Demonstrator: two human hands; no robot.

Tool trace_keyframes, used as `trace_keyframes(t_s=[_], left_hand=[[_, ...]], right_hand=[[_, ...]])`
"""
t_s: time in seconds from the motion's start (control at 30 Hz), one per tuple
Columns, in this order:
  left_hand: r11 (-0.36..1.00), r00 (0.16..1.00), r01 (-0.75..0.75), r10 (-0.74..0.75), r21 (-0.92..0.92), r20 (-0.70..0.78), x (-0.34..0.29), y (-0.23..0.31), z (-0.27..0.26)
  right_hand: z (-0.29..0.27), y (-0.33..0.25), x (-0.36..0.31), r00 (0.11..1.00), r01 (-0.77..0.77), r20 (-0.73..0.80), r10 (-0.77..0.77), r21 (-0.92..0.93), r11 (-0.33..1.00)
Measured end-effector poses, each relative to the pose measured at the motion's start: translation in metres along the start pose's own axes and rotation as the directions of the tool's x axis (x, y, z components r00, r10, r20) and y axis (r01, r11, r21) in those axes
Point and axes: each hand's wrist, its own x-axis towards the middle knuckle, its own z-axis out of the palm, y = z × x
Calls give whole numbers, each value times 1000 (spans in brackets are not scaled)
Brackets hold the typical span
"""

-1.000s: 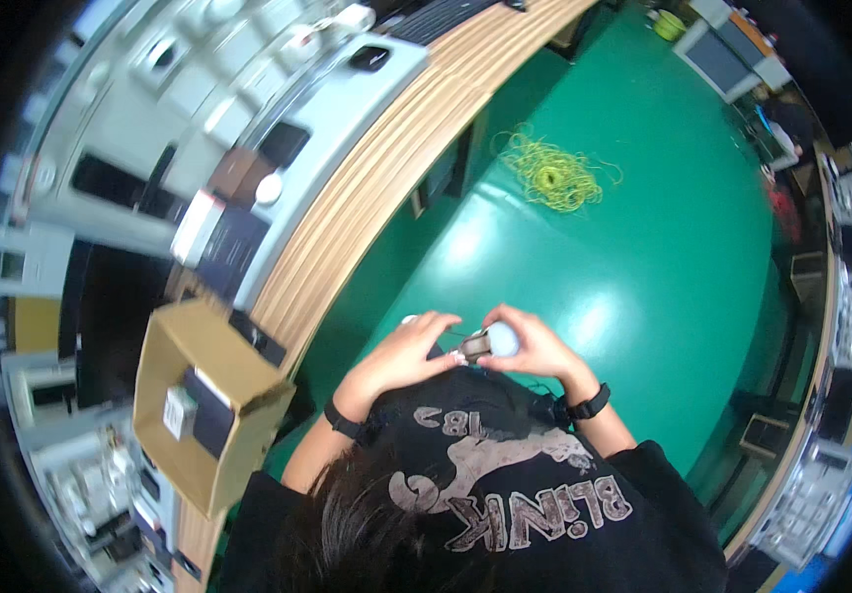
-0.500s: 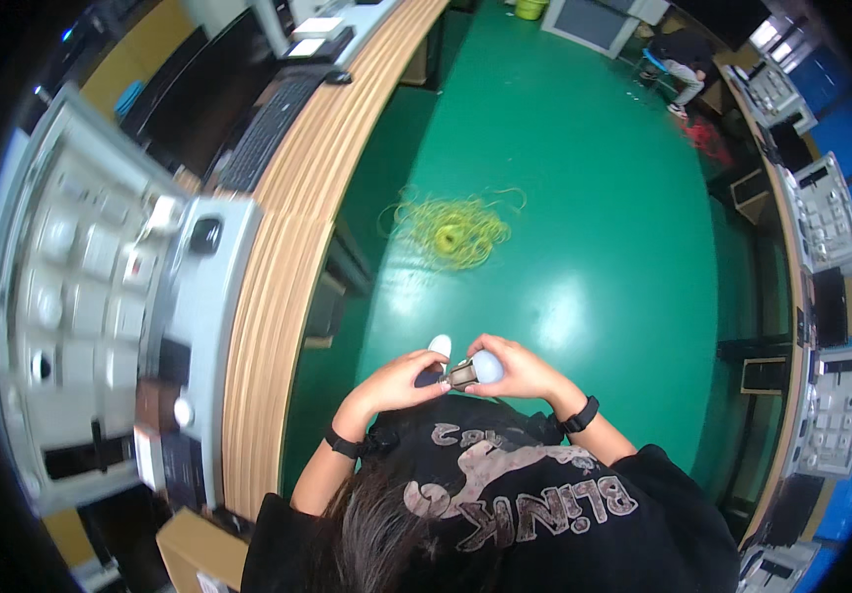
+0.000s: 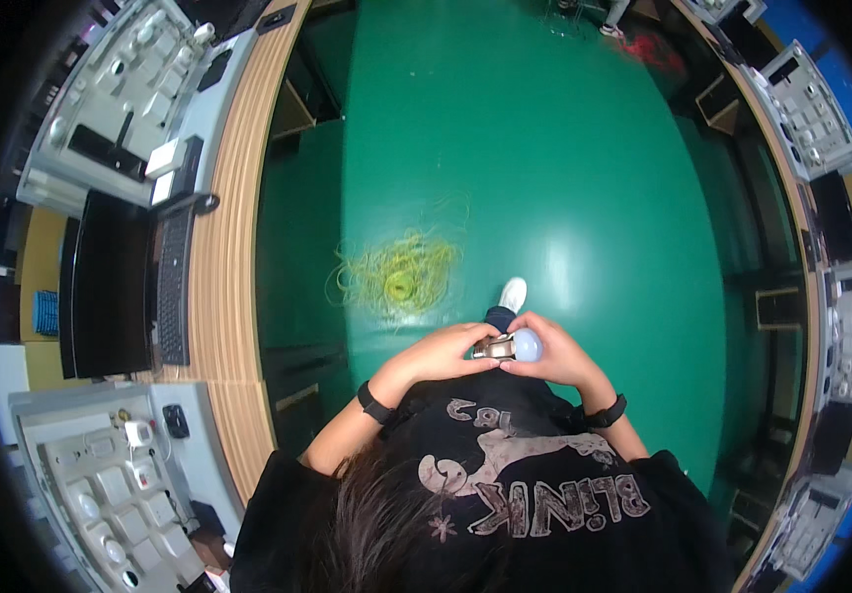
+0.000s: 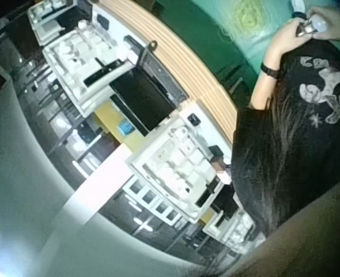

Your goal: The recorder takes LED light bulbs from a box and installs them into various wall-mounted sockets in a lab or showroom environment.

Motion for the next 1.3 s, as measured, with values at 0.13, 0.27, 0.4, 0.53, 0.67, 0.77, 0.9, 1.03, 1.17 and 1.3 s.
trace_keyframes(t_s=[0.13, 0.27, 0.4, 0.53, 0.67, 0.77, 0.9, 1.03, 1.17, 1.3], left_hand=[[998, 996, -43, 39, 43, 86, 45, -17, -19], [996, 995, -49, 42, 75, 90, 109, -17, -56], [996, 1000, 1, -2, 87, 10, 147, -33, -94], [998, 999, -12, 10, -54, -39, 182, -71, -120], [974, 998, 45, -53, -222, -27, 224, -109, -169], [964, 992, 104, -117, -244, -40, 266, -132, -226], [985, 960, 0, -49, -174, -276, 316, -161, -322], [978, 849, 12, -119, -206, -515, 339, -168, -423], [900, 687, -15, -307, -435, -659, 360, -190, -481], [915, 624, 35, -334, -401, -707, 381, -216, -539]], right_hand=[[-17, 24, 20, 997, -33, -71, 32, -8, 999], [-73, 35, 59, 993, -78, -85, 78, 7, 997], [-100, 58, 115, 993, -32, -112, 45, 112, 993], [-127, 82, 176, 1000, -6, -16, 9, 182, 983], [-166, 99, 268, 991, 77, 102, -85, 76, 994], [-205, 98, 354, 969, 179, 175, -172, -25, 983], [-240, 100, 480, 945, 219, 253, -207, -19, 976], [-271, 56, 607, 923, 276, 276, -270, 16, 961], [-282, 34, 708, 882, 377, 280, -380, 67, 924], [-292, 45, 798, 832, 352, 407, -377, 136, 926]])
